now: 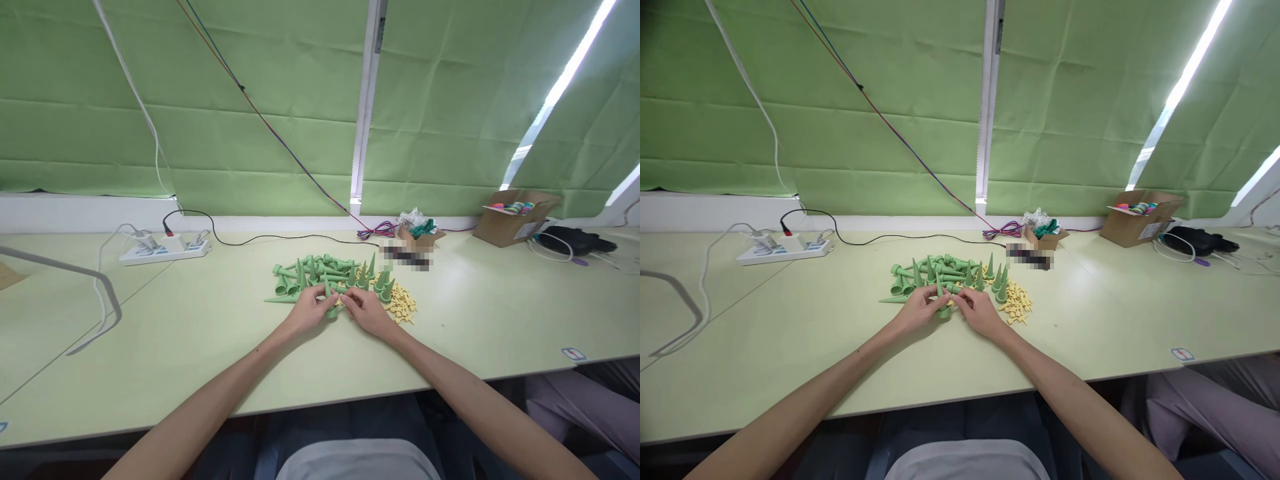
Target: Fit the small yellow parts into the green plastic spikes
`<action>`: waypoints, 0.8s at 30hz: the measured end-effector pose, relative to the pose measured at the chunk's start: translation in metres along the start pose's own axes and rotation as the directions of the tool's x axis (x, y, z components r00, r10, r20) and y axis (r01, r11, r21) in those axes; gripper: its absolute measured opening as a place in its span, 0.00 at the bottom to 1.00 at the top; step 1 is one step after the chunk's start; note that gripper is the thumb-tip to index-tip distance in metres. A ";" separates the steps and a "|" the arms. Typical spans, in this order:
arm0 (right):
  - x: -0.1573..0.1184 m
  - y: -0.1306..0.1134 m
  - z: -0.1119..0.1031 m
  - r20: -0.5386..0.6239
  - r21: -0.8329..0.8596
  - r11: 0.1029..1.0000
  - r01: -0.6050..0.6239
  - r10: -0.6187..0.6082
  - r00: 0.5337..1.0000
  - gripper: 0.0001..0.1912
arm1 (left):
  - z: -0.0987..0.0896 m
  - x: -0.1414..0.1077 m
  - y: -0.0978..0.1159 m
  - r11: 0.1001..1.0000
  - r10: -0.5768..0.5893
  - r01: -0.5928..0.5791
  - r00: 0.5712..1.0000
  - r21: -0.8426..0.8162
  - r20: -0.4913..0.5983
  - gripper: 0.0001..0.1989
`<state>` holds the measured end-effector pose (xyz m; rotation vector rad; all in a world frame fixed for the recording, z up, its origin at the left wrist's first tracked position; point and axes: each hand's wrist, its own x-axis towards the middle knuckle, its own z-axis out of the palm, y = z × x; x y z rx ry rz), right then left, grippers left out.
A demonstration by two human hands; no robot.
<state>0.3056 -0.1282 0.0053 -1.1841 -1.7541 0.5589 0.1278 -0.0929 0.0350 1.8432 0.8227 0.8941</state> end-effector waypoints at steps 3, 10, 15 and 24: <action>0.000 0.001 0.000 -0.021 -0.046 0.999 0.014 -0.015 1.000 0.19 | 0.000 -0.001 0.001 1.000 0.002 -0.002 1.000 -0.009 0.007 0.17; 0.000 0.001 0.000 -0.001 -0.029 1.000 0.006 -0.006 1.000 0.22 | 0.001 0.001 0.000 0.999 0.000 0.001 1.000 -0.038 0.007 0.18; -0.002 -0.002 -0.002 0.031 0.062 0.998 -0.023 0.021 0.999 0.17 | -0.002 0.004 -0.001 0.999 -0.008 0.007 0.999 -0.043 -0.034 0.18; -0.002 0.000 -0.001 0.072 0.093 0.995 0.017 -0.024 0.997 0.14 | -0.001 0.002 0.001 0.998 -0.031 0.028 0.999 -0.053 -0.043 0.18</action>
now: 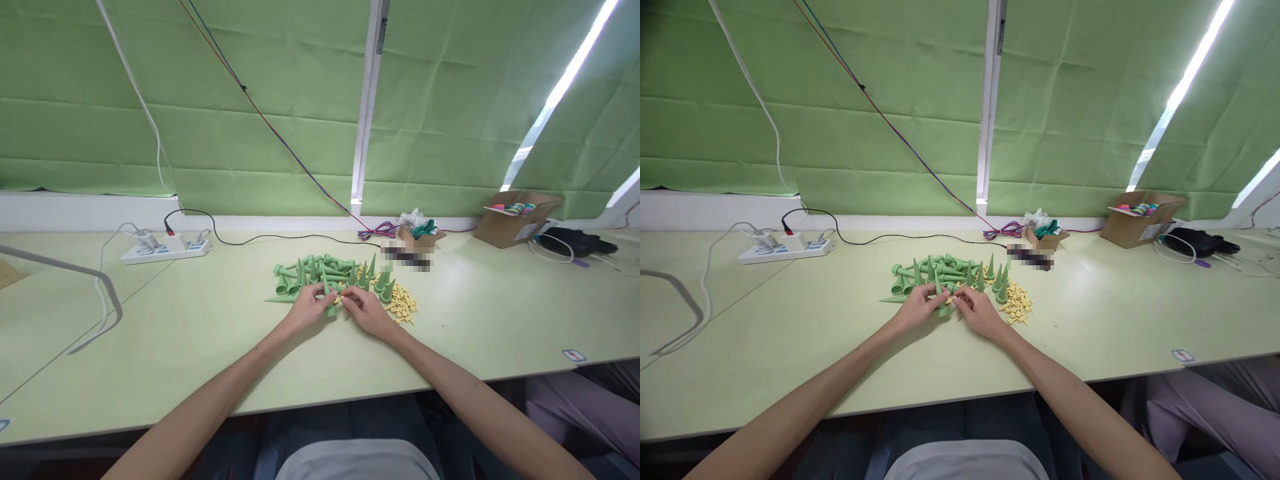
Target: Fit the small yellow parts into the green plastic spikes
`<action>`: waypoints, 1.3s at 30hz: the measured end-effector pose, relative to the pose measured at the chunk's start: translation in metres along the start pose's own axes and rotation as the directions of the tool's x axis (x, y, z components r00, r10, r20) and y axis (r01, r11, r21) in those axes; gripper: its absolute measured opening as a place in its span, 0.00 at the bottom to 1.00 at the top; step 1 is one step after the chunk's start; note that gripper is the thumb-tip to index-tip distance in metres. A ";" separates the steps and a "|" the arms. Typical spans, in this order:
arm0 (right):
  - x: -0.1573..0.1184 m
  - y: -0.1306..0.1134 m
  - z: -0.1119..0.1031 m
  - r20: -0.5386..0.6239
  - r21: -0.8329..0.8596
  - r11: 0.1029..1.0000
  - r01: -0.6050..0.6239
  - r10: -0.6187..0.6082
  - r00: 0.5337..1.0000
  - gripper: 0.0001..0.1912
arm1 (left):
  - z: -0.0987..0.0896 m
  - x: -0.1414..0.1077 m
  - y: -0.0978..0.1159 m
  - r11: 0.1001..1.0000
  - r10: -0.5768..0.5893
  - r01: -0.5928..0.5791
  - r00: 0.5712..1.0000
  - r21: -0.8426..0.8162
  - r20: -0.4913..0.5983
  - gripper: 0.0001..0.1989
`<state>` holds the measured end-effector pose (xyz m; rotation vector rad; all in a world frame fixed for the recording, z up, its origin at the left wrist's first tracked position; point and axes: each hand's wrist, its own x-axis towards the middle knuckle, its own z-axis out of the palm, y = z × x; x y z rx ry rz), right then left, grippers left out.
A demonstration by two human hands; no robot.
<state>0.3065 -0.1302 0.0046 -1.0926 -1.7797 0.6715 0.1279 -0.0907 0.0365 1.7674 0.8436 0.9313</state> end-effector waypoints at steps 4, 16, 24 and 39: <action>0.000 -0.001 0.000 -0.002 -0.001 1.000 -0.009 0.009 1.000 0.14 | 0.000 -0.001 0.001 1.000 0.014 -0.014 1.000 0.006 0.012 0.18; 0.001 -0.001 -0.001 -0.006 -0.170 0.985 0.040 -0.042 0.999 0.21 | 0.001 -0.004 0.004 0.999 0.012 -0.014 0.998 0.034 0.066 0.16; 0.001 -0.001 -0.001 0.003 -0.145 0.989 0.025 -0.025 1.000 0.21 | 0.001 -0.004 0.007 1.000 0.001 -0.003 0.998 0.025 0.065 0.17; -0.003 -0.002 -0.001 0.056 0.056 0.998 -0.011 0.008 0.998 0.12 | 0.000 -0.003 0.007 0.999 0.013 -0.014 0.999 0.036 0.030 0.16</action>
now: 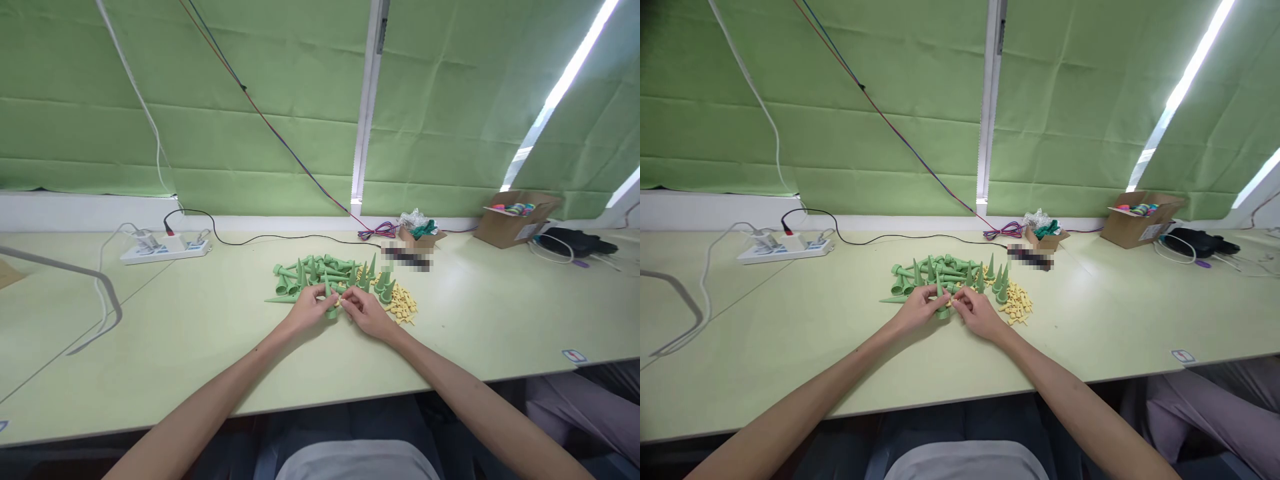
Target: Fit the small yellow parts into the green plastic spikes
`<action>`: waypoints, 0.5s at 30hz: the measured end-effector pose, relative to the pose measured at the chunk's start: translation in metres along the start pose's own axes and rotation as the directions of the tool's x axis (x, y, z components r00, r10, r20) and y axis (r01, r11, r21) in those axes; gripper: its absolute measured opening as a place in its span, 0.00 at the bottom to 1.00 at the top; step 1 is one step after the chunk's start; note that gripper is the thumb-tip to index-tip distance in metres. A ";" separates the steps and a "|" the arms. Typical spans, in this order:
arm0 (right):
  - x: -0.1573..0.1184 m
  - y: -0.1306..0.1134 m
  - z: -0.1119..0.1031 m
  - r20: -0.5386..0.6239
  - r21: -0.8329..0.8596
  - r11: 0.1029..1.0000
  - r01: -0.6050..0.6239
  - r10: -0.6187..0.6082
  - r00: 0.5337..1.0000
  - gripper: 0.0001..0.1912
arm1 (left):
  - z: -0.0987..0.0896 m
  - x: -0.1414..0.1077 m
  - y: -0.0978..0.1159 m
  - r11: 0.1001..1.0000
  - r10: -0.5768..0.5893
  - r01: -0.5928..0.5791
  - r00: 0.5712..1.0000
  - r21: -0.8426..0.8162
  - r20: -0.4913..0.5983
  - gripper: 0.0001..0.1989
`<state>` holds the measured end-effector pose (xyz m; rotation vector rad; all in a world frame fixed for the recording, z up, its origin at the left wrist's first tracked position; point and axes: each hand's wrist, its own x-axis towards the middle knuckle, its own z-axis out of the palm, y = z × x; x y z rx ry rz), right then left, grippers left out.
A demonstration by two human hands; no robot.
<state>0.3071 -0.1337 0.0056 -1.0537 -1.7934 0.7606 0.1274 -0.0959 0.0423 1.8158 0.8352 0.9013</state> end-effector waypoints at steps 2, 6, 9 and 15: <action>0.000 -0.001 0.000 -0.004 -0.022 1.000 -0.004 0.004 1.000 0.13 | 0.000 -0.001 0.001 1.000 -0.004 0.004 1.000 -0.007 0.004 0.16; 0.001 -0.003 -0.001 -0.022 -0.096 0.995 0.005 -0.008 1.000 0.15 | 0.001 -0.002 0.003 1.000 -0.015 0.015 1.000 -0.011 0.019 0.17; 0.002 -0.002 -0.001 -0.042 -0.159 0.987 0.022 -0.029 0.999 0.18 | 0.002 -0.003 0.004 1.000 -0.002 0.002 1.000 -0.010 0.026 0.17; 0.002 0.001 -0.001 -0.033 -0.198 0.979 0.052 -0.059 0.998 0.22 | 0.002 -0.004 0.004 1.000 -0.006 0.007 0.998 -0.029 0.059 0.17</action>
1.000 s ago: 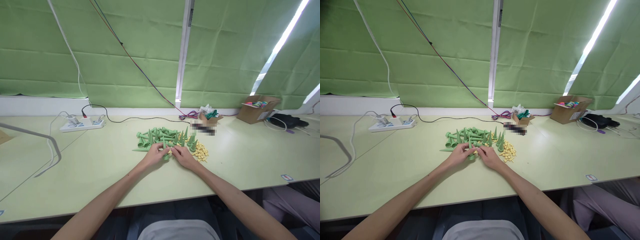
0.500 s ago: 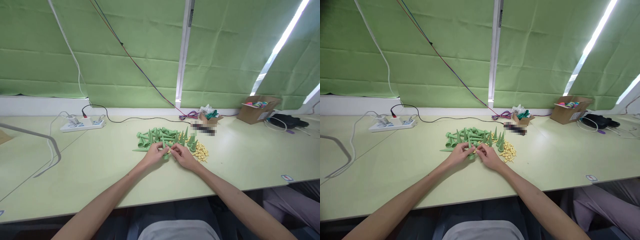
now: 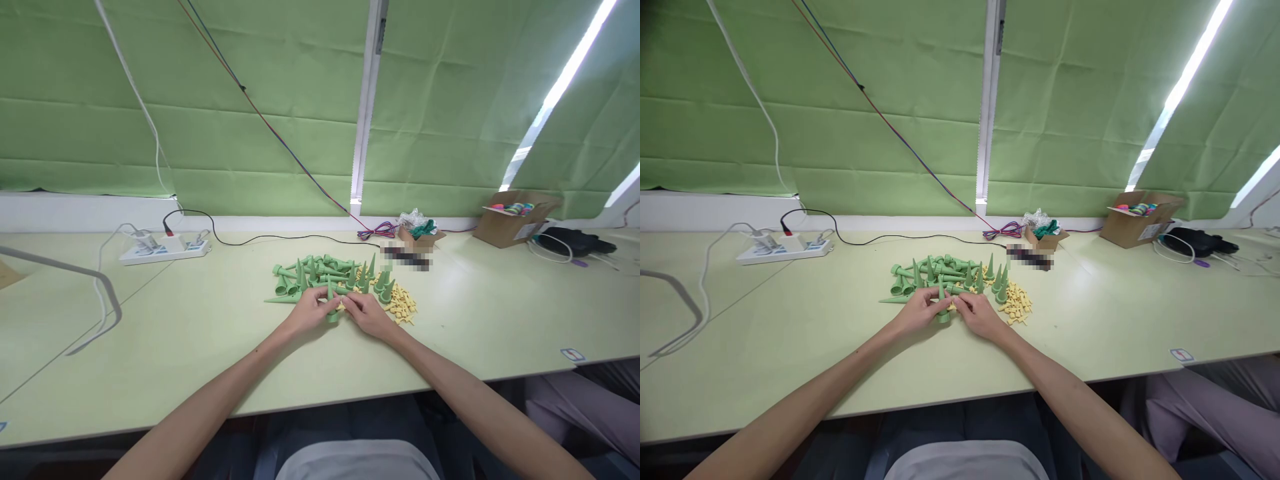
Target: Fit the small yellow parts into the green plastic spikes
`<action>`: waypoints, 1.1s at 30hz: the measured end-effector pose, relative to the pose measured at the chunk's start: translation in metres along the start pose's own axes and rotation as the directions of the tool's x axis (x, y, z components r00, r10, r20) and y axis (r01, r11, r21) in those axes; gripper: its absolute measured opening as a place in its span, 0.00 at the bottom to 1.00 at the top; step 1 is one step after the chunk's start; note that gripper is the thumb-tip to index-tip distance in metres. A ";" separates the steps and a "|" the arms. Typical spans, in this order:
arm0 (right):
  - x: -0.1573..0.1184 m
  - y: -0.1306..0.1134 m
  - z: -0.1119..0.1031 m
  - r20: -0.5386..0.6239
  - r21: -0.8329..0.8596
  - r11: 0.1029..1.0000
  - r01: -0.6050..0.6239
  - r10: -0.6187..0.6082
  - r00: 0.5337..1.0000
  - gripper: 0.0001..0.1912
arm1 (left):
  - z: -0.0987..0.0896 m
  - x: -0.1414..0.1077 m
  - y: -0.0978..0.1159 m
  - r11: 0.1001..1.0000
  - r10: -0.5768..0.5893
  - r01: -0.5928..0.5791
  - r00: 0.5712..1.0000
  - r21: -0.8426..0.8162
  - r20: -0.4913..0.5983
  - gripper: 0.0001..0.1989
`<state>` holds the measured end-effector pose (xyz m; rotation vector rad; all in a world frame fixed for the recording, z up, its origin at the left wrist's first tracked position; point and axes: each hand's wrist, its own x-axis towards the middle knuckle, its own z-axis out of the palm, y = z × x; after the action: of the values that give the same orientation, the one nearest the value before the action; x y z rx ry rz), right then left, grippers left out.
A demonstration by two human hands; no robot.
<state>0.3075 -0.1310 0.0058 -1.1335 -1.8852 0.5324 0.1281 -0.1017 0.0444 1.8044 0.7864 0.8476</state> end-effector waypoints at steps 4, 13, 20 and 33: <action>0.000 0.002 0.001 0.020 0.008 1.000 -0.016 0.016 1.000 0.24 | 0.000 0.000 0.002 1.000 -0.005 0.005 1.000 0.000 0.020 0.17; 0.001 -0.001 0.001 0.010 0.090 0.994 -0.057 0.057 0.998 0.22 | -0.002 0.005 -0.008 1.000 -0.005 0.005 1.000 -0.002 -0.022 0.17; 0.000 0.001 0.001 0.029 0.216 0.973 -0.075 0.071 0.997 0.17 | -0.005 0.008 -0.007 0.996 -0.081 0.079 0.995 -0.044 -0.062 0.19; 0.000 0.002 -0.001 0.026 0.127 0.992 -0.025 0.022 0.999 0.19 | -0.004 0.006 -0.009 0.999 -0.034 0.035 0.999 0.018 -0.031 0.17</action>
<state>0.3091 -0.1302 0.0048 -1.0705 -1.8333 0.6731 0.1272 -0.0917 0.0380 1.7925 0.8457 0.8501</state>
